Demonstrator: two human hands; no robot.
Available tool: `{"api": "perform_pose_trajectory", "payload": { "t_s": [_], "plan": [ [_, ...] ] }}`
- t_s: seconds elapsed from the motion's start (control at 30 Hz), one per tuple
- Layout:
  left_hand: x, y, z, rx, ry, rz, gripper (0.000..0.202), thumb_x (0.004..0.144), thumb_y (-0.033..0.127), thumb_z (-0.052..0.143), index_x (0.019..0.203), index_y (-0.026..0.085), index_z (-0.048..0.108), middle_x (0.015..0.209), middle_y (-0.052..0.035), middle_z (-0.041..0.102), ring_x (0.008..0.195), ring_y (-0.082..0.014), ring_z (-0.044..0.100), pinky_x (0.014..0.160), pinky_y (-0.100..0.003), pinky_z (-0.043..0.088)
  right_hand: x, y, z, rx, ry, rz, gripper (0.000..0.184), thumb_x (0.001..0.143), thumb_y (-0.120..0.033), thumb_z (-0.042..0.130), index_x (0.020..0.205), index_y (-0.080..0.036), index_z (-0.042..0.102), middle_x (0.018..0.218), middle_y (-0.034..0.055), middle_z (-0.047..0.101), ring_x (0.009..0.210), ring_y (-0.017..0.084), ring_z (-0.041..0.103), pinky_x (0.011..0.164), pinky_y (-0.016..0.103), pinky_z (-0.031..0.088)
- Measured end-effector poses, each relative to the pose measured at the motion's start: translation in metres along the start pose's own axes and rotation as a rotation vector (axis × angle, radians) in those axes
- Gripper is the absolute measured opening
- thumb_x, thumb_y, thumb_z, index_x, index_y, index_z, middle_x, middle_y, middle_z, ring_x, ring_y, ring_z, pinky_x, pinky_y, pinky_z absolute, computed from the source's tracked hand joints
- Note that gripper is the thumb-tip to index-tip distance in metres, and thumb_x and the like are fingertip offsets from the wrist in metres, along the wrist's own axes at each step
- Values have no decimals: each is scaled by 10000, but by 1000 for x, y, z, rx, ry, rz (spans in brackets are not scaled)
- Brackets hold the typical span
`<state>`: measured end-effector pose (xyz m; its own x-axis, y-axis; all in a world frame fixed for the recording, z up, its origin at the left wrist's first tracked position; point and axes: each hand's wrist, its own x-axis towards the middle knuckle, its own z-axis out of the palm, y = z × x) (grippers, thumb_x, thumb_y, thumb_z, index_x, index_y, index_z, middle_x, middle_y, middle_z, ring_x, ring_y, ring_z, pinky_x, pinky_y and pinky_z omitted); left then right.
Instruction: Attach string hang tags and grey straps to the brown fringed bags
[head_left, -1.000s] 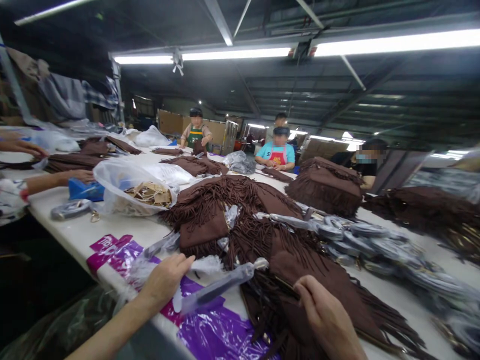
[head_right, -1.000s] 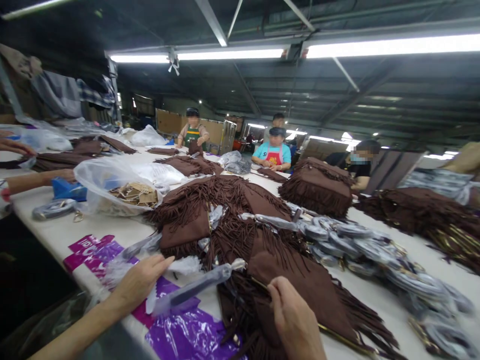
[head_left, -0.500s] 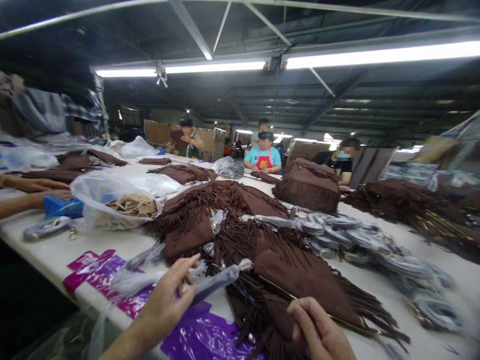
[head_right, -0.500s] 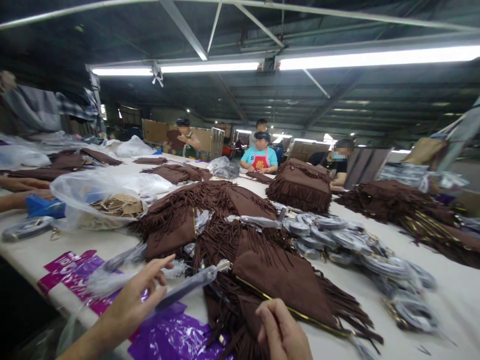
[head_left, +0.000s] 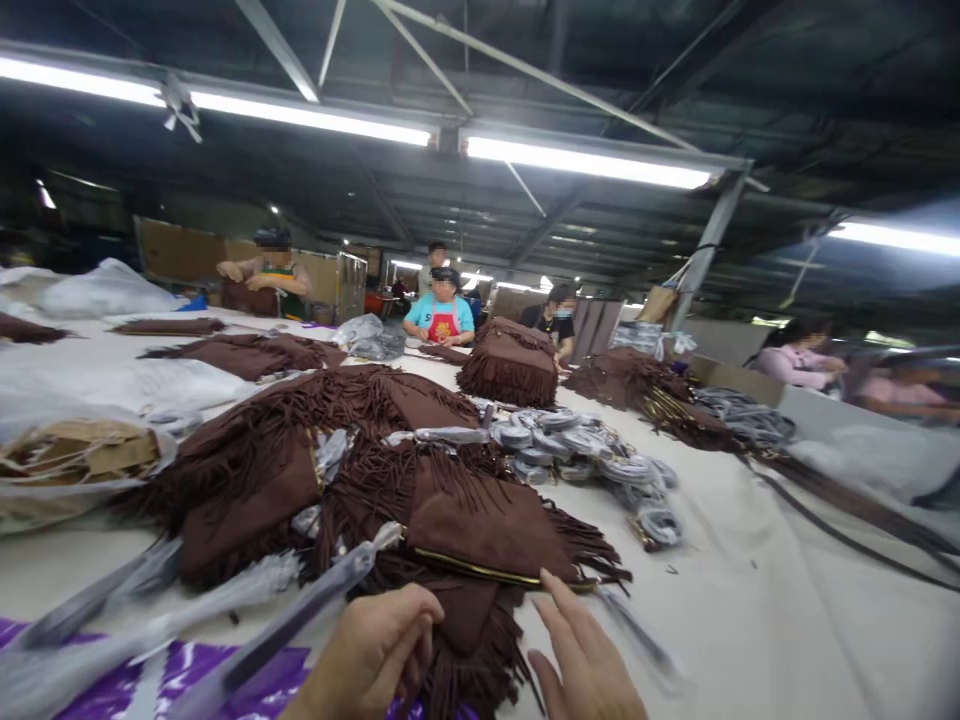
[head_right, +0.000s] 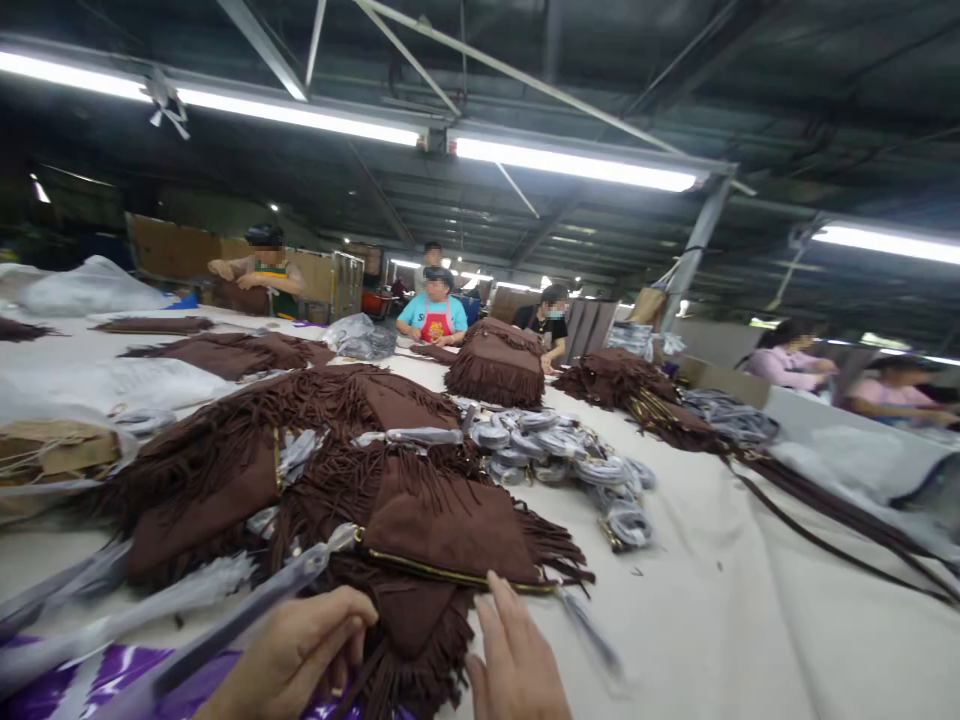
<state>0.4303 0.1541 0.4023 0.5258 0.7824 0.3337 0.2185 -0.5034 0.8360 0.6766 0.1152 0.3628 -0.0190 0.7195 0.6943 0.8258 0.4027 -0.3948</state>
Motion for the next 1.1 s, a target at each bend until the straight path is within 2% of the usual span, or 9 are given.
{"api": "perform_pose_trajectory", "payload": {
  "t_s": [0.07, 0.17, 0.3, 0.43, 0.57, 0.7, 0.87, 1.0, 1.1],
  "plan": [
    [18, 15, 11, -17, 4, 62, 441, 993, 467, 267, 906, 162, 575, 665, -21, 579, 522, -108, 549, 492, -178, 411, 11, -8, 0, 89, 12, -16, 373, 992, -348, 429, 1335, -242, 531, 1377, 105, 569, 1259, 279, 534, 1033, 377, 450],
    [49, 38, 23, -7, 41, 141, 397, 989, 395, 328, 848, 163, 618, 707, -33, 621, 619, -124, 576, 590, -198, 436, 33, -25, 5, 376, -162, 43, 428, 993, -313, 411, 1411, -223, 433, 1296, 101, 627, 1157, 240, 609, 934, 311, 517],
    [97, 42, 33, -97, 53, 68, 337, 956, 377, 420, 819, 156, 635, 755, -37, 639, 697, -147, 593, 642, -224, 462, 72, -19, 5, 482, -274, 192, 309, 989, -360, 357, 1000, -181, 609, 874, 73, 696, 785, 207, 658, 677, 272, 523],
    [148, 22, 43, -221, -64, -90, 285, 929, 331, 409, 1077, 148, 570, 843, -46, 644, 664, -158, 607, 528, -233, 481, 101, 37, -2, 225, -263, 111, 283, 941, -376, 371, 778, -218, 541, 660, 13, 600, 607, 182, 564, 566, 273, 388],
    [170, 7, 43, 331, -201, 32, 339, 851, 233, 535, 1176, 139, 550, 1106, -116, 634, 977, -238, 625, 827, -361, 524, 100, 103, -5, 172, -223, 192, 304, 913, -426, 375, 709, -239, 499, 548, -12, 514, 527, 183, 497, 551, 296, 343],
    [159, 2, 37, 912, -407, 182, 618, 682, 343, 794, 1221, 174, 545, 1300, -148, 553, 1200, -345, 506, 1018, -493, 407, 87, 130, -11, 356, -178, 336, 375, 930, -518, 413, 692, -238, 492, 559, -24, 499, 519, 159, 467, 543, 283, 356],
    [161, -3, 31, 1001, -439, 119, 146, 880, 291, 610, 884, 148, 638, 974, -105, 679, 922, -246, 642, 829, -331, 495, 90, 115, -24, 757, -204, 527, 423, 875, -617, 546, 737, -219, 510, 568, -55, 472, 441, 96, 352, 423, 235, 264],
    [183, 0, 21, 906, -404, 37, 244, 943, 232, 479, 776, 146, 635, 816, -90, 684, 765, -219, 642, 701, -294, 464, 88, 93, -29, 887, -378, 441, 350, 919, -535, 545, 808, -204, 569, 693, -2, 595, 545, 120, 492, 492, 241, 386],
    [194, 6, 8, 792, -329, 7, 285, 960, 227, 432, 749, 153, 609, 762, -60, 657, 713, -186, 602, 662, -266, 420, 83, 81, -27, 774, -460, 272, 306, 979, -451, 451, 914, -207, 623, 914, 62, 675, 849, 201, 611, 764, 333, 497]
  ]
}}
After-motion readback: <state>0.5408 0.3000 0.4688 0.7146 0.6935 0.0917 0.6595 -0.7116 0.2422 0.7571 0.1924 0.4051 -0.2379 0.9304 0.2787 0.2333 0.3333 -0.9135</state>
